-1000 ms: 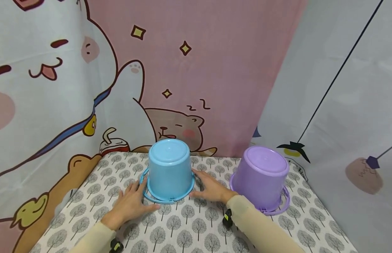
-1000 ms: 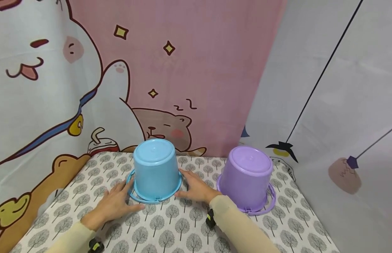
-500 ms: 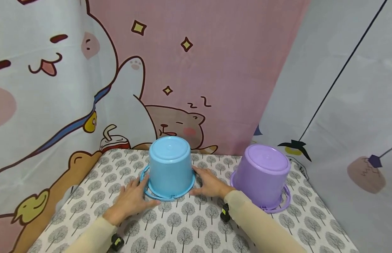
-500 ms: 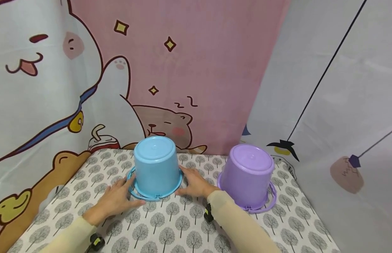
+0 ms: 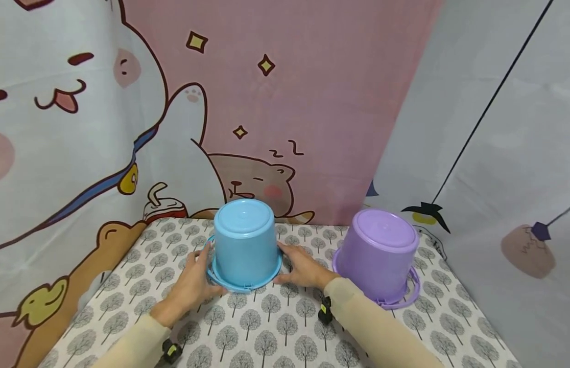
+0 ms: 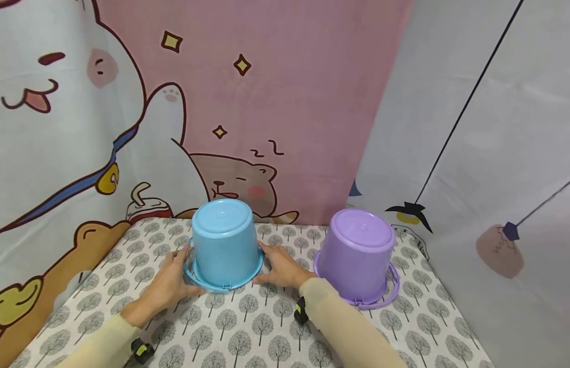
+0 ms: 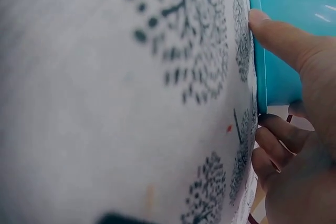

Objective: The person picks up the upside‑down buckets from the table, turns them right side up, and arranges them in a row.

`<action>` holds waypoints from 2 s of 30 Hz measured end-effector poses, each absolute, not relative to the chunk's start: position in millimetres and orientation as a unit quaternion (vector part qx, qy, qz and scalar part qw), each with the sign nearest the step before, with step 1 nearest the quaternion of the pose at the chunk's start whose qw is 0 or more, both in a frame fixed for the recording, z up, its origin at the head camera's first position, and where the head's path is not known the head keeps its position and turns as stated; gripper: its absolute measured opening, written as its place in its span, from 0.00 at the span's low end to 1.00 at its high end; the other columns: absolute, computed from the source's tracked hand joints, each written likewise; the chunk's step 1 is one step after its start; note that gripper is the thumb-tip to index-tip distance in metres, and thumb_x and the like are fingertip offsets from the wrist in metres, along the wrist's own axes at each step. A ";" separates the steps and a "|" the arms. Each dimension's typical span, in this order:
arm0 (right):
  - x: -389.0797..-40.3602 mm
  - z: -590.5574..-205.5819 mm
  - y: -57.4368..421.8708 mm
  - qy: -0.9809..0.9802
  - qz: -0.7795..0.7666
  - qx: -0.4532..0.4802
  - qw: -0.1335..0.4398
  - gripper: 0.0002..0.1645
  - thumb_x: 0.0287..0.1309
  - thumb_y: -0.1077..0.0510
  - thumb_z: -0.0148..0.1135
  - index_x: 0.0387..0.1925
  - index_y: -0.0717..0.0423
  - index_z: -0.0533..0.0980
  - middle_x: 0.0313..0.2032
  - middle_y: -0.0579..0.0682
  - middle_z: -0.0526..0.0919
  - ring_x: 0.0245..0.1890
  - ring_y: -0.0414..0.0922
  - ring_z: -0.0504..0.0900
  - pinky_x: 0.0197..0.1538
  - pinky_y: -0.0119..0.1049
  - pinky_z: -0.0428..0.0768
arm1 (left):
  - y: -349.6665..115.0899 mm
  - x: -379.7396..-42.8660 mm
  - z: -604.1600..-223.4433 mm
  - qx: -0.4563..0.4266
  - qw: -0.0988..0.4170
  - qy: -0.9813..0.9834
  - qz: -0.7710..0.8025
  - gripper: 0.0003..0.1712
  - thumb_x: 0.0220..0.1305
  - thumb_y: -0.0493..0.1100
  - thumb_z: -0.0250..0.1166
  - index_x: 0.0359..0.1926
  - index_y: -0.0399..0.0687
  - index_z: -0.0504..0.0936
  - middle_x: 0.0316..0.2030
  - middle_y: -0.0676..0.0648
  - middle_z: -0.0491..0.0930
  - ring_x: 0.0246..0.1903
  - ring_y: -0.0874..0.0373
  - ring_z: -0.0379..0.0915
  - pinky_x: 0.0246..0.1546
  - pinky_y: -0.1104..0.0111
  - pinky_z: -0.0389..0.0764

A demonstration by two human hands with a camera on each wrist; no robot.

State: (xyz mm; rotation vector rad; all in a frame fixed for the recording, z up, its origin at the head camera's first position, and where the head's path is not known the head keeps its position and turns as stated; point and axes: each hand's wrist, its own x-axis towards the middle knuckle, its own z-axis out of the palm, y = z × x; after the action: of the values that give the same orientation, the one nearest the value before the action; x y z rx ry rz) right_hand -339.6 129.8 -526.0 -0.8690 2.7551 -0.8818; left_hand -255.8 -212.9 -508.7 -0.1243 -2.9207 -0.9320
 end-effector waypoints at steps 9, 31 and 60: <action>-338.5 -519.4 124.6 0.922 -0.277 -0.263 0.069 0.71 0.64 0.38 0.89 0.94 0.57 0.59 0.89 0.67 0.67 0.89 0.69 0.66 0.91 0.74 0.67 | -212.2 -253.1 -508.6 -0.054 0.065 -0.913 -0.398 0.94 0.52 0.46 0.97 0.94 0.33 0.31 0.87 0.22 0.64 0.81 0.24 0.73 0.82 0.35 0.78; -337.1 -518.6 121.0 0.918 -0.273 -0.280 0.067 0.72 0.64 0.35 0.88 0.93 0.60 0.58 0.91 0.64 0.63 0.90 0.67 0.66 0.92 0.70 0.68 | -212.3 -252.4 -507.3 -0.153 0.114 -0.891 -0.412 0.97 0.43 0.30 0.95 0.98 0.56 0.34 0.89 0.27 0.61 0.83 0.22 0.69 0.85 0.29 0.71; -313.6 -501.7 138.2 0.892 -0.288 -0.335 -0.092 0.57 0.71 0.63 0.82 0.92 0.59 0.61 0.80 0.56 0.77 0.74 0.54 0.87 0.79 0.48 0.89 | -223.0 -243.0 -481.8 -0.151 0.071 -0.896 -0.410 0.93 0.42 0.49 0.99 0.97 0.48 0.43 0.83 0.26 0.73 0.73 0.23 0.82 0.72 0.31 0.88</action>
State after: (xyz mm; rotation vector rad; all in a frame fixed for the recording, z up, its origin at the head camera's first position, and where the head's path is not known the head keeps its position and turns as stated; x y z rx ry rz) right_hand -313.6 138.2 -501.7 -1.1185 2.9797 -0.9624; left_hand -243.0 -223.0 -481.8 -0.4555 -2.6959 -1.2338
